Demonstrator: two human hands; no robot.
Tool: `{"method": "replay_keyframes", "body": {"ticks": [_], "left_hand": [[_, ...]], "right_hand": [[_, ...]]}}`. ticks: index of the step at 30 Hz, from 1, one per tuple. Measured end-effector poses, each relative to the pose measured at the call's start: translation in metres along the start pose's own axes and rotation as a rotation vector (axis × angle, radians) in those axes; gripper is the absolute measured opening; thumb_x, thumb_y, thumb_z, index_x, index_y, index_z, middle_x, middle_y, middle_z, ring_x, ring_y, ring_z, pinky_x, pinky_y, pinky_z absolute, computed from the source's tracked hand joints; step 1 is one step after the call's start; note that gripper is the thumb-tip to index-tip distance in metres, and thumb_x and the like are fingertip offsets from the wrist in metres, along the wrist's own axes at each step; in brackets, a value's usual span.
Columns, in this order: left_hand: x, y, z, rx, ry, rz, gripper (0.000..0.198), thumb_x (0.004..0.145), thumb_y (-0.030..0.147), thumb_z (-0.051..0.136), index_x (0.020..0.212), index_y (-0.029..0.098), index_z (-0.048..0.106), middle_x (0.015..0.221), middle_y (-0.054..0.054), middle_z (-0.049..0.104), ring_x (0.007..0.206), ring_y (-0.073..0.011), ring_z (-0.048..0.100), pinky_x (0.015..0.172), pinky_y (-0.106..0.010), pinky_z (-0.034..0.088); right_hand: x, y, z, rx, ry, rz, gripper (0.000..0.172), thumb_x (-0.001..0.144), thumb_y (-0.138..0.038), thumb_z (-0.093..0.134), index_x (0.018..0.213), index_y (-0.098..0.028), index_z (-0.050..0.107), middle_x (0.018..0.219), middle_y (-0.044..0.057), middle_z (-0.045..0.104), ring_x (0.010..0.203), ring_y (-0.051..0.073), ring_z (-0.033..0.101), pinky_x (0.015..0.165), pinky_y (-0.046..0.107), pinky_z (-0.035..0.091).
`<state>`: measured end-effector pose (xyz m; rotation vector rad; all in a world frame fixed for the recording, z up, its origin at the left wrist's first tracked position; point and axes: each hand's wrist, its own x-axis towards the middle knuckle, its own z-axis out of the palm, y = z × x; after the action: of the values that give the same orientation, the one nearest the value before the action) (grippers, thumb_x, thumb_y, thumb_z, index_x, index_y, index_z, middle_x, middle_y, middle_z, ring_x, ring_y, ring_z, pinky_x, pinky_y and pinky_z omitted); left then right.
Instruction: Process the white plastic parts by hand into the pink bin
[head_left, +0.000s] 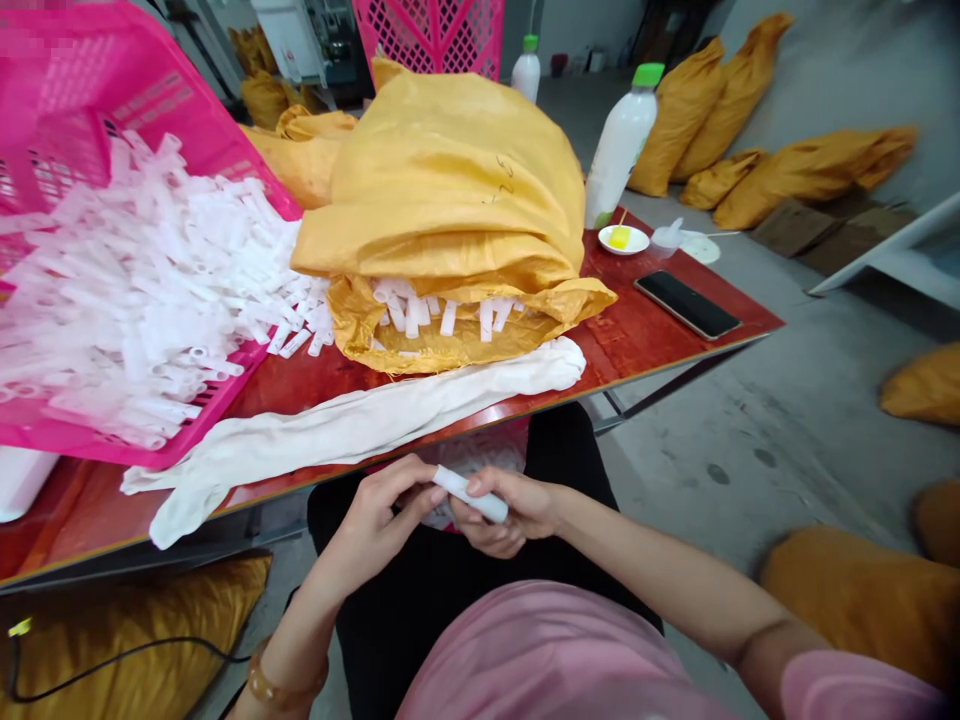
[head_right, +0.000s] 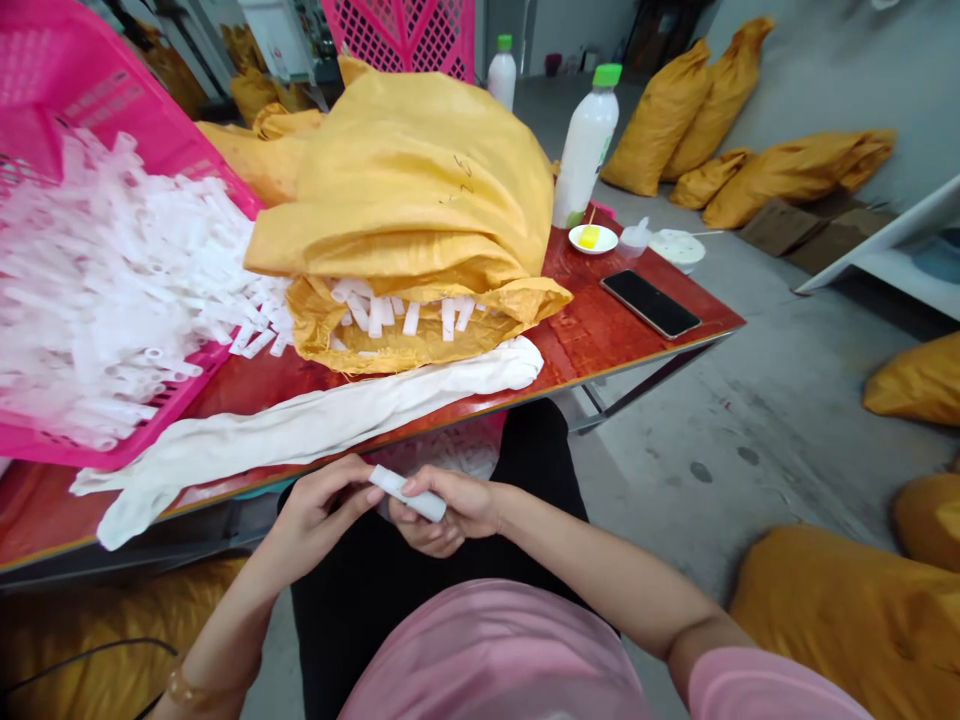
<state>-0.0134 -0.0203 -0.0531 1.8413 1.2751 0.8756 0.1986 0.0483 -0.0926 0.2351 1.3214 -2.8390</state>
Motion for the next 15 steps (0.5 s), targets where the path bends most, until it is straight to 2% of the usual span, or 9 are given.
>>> {"method": "replay_keyframes", "body": {"ticks": [2,4,7,11,15], "left_hand": [[-0.002,0.003,0.002,0.022,-0.008,-0.045,0.015,0.1,0.027,0.057,0.099,0.02,0.069,0.084,-0.002,0.065,0.075,-0.0132,0.059,0.071,-0.023,0.046],[-0.004,0.007,0.004,0.044,-0.018,-0.105,0.017,0.1,0.029,0.055,0.1,0.02,0.069,0.085,-0.002,0.066,0.075,-0.0134,0.06,0.071,-0.023,0.046],[-0.008,0.014,0.007,0.033,-0.038,-0.177,0.019,0.1,0.031,0.054,0.099,0.019,0.07,0.084,-0.001,0.069,0.073,-0.0134,0.06,0.068,-0.023,0.046],[-0.01,0.021,0.011,0.021,-0.03,-0.202,0.018,0.099,0.027,0.055,0.097,0.018,0.071,0.078,0.0,0.07,0.066,-0.012,0.06,0.064,-0.021,0.045],[-0.012,0.022,0.013,0.05,-0.003,-0.166,0.016,0.098,0.024,0.055,0.096,0.017,0.07,0.079,-0.001,0.069,0.065,-0.012,0.058,0.063,-0.022,0.044]], "right_hand": [[-0.002,-0.007,0.004,-0.354,0.23,-0.148,0.031,0.096,-0.045,0.042,0.087,-0.018,0.053,0.065,-0.003,0.054,0.052,0.011,0.046,0.052,0.022,0.038],[-0.005,-0.017,0.008,-0.778,0.396,-0.237,0.025,0.097,-0.037,0.047,0.097,-0.016,0.061,0.079,0.001,0.061,0.068,0.013,0.054,0.065,0.023,0.041],[-0.008,-0.029,0.014,-1.175,0.419,-0.18,0.016,0.097,-0.026,0.051,0.096,-0.016,0.063,0.075,-0.001,0.058,0.066,0.011,0.051,0.063,0.022,0.035],[-0.004,-0.029,0.02,-1.311,0.433,-0.094,0.013,0.091,-0.02,0.057,0.079,-0.018,0.055,0.06,-0.006,0.045,0.052,0.008,0.039,0.054,0.022,0.024],[0.003,-0.013,0.02,-1.206,0.516,-0.101,0.016,0.091,-0.022,0.057,0.077,-0.019,0.051,0.06,-0.006,0.047,0.053,0.008,0.041,0.052,0.02,0.025]]}}
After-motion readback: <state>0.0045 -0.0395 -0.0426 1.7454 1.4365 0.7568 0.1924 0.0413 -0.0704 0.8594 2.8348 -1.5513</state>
